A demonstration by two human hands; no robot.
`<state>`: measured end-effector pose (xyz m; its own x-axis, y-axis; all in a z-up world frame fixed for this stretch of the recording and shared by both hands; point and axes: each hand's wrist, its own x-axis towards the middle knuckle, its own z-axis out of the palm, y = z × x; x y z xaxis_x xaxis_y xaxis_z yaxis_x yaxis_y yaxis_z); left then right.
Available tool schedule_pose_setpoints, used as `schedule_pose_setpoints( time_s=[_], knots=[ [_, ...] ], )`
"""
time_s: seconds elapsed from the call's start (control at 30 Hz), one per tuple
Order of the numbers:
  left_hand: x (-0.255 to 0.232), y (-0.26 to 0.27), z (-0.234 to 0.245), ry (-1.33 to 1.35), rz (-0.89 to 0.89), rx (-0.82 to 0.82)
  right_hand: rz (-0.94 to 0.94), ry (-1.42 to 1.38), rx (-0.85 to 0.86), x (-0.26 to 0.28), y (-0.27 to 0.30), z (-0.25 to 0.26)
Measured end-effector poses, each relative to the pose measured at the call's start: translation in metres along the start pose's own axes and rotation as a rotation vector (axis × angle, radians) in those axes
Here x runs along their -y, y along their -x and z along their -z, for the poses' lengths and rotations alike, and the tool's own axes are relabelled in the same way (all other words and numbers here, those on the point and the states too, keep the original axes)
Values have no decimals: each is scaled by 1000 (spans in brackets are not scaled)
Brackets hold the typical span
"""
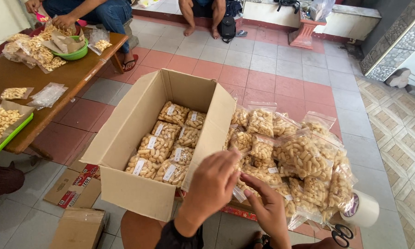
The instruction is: Packing small plastic bags of snacks into a cardboard box.
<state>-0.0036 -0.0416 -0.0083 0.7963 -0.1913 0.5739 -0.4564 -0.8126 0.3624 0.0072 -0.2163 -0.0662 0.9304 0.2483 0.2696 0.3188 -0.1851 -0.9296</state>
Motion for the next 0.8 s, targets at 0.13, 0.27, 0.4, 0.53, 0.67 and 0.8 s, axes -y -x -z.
schedule_pose_setpoints(
  time_s=[0.13, 0.27, 0.4, 0.53, 0.67, 0.8],
  knots=[
    [-11, 16, -27, 164, -26, 100, -62, -201, -115, -24, 9, 7],
    [-28, 28, -41, 400, 63, 85, -108, -207, -201, -32, 11, 13],
    [-38, 35, -54, 514, 146, 71, -98, -156, -235, -36, 13, 18],
    [-36, 41, -66, 505, 186, 64, -112, -163, -292, -36, 15, 26],
    [-26, 51, -77, 434, 253, -3, -135, -156, -407, -35, 21, 38],
    [-19, 59, -71, 438, 316, -42, -205, -84, -498, -29, 27, 49]
  ],
)
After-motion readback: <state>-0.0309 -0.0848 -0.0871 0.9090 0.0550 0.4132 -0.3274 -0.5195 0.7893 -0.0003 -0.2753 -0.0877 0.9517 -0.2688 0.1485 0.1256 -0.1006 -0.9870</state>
